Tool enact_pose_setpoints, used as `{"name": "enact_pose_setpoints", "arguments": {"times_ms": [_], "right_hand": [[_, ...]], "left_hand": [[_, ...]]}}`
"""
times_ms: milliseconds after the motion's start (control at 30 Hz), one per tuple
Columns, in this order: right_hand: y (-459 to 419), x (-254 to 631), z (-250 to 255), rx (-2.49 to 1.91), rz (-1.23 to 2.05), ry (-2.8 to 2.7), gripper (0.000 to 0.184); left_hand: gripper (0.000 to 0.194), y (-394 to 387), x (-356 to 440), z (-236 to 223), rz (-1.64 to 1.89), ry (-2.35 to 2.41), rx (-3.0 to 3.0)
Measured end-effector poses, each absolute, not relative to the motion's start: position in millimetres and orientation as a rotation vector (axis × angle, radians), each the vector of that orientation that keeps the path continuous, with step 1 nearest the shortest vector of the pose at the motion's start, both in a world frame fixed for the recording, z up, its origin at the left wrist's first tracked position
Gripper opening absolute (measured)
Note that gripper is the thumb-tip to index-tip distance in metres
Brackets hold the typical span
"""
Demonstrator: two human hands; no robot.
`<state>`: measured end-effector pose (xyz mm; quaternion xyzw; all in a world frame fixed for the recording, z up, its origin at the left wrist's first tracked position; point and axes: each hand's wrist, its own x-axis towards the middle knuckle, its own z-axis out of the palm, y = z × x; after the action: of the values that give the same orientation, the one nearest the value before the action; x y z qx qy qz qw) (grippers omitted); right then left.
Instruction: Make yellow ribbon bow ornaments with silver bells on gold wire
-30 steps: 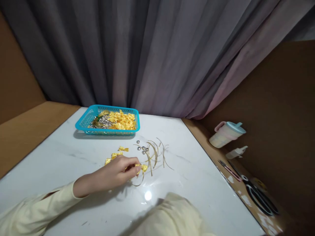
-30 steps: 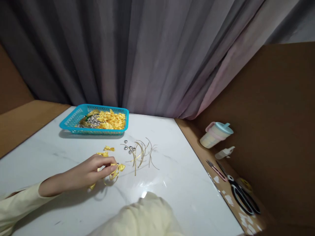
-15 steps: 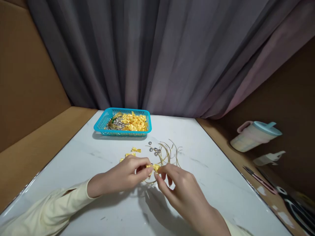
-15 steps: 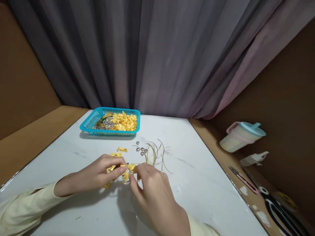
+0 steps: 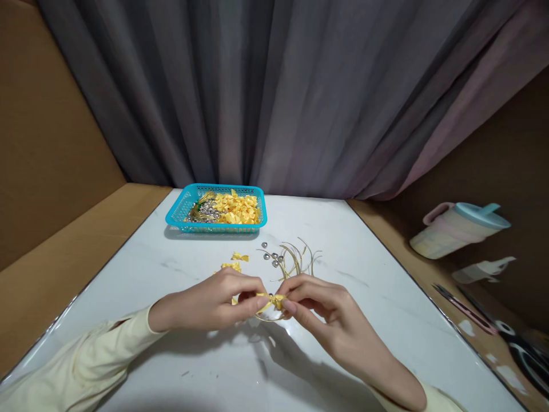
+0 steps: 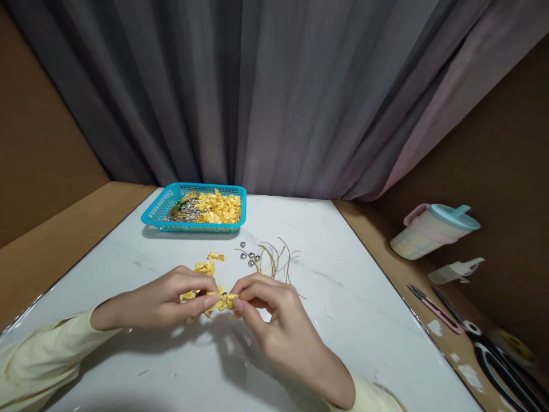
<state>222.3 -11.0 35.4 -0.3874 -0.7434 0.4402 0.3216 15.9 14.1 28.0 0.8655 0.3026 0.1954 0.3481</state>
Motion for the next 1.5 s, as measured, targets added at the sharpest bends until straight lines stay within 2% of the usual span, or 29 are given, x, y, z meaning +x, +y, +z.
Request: {"name": "enact_pose_setpoints", "arguments": {"times_ms": [167,367,600,1167,1267,1400,1500], "right_hand": [[-9,223,35,-0.995,1.159,-1.987,0.019],[-11,222,30,-1.038,1.059,-2.074,0.004],[-11,225,33,-0.964,0.973,-2.22,0.016],[-10,226,30,-0.938,0.968,-2.271,0.016],[-12,227,28,-0.999,0.996,-2.19,0.003],[-11,229,25,-1.107,1.012,-2.112,0.021],[-9,230,25,-1.136,0.92,-2.214,0.015]], "left_hand": [[0.027,15,15,27,0.493,0.768,2.254],[0.029,12,19,22,0.464,0.797,2.306],[0.028,9,22,21,0.441,0.807,2.351],[0.028,8,22,26,0.32,0.855,2.419],[0.029,7,22,26,0.325,0.859,2.386],[0.03,6,21,26,0.302,0.827,2.364],[0.031,5,21,27,0.273,0.781,2.358]]}}
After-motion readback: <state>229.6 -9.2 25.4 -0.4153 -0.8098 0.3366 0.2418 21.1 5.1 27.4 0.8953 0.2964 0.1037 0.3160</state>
